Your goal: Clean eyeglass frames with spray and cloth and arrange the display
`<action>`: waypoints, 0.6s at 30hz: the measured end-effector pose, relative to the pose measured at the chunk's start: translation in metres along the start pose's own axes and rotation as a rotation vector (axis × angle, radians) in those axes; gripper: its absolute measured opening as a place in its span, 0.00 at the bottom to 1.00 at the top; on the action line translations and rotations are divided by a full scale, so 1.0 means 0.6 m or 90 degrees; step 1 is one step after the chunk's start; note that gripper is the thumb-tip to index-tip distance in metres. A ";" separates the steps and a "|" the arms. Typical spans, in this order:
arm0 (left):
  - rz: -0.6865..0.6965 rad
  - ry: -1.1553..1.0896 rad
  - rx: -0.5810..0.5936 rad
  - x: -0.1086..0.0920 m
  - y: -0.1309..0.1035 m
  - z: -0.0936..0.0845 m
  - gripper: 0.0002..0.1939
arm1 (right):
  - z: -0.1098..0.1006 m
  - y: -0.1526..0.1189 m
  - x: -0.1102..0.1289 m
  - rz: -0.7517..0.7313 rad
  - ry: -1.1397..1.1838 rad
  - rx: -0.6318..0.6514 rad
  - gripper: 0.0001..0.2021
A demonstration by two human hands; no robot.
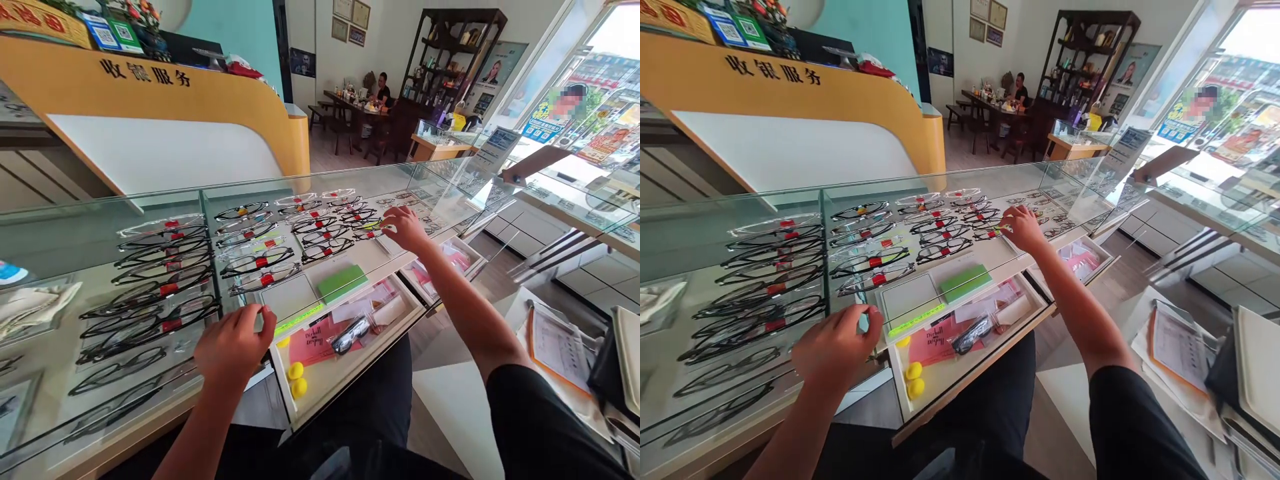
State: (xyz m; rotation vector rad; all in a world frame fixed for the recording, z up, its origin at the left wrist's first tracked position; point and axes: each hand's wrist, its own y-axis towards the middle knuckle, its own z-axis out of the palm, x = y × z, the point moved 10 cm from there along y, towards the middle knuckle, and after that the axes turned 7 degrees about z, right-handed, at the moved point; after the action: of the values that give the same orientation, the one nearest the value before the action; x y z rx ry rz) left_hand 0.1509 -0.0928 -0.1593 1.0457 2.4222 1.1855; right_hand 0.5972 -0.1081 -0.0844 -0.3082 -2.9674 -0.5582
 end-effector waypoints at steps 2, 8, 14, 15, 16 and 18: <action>-0.001 0.008 -0.006 0.000 -0.001 -0.002 0.11 | 0.050 0.047 -0.007 -0.046 -0.018 0.085 0.10; 0.011 0.026 -0.010 -0.005 -0.008 -0.005 0.08 | 0.112 0.096 -0.010 -0.144 0.000 0.178 0.08; 0.002 0.028 0.019 -0.001 -0.015 0.003 0.07 | 0.126 0.099 0.000 -0.170 0.009 0.228 0.08; 0.007 0.029 0.017 -0.002 -0.016 0.003 0.07 | 0.127 0.099 0.001 -0.172 0.009 0.237 0.08; 0.010 0.031 0.016 -0.003 -0.015 0.003 0.07 | 0.129 0.099 0.002 -0.174 0.009 0.245 0.09; 0.009 0.037 0.017 -0.004 -0.015 0.002 0.08 | 0.133 0.099 0.005 -0.173 0.010 0.257 0.09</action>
State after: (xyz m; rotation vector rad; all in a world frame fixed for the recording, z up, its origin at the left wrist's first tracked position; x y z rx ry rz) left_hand 0.1489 -0.0976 -0.1670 1.0524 2.4843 1.2082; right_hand 0.6021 -0.0241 -0.1372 0.1364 -3.0294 0.0269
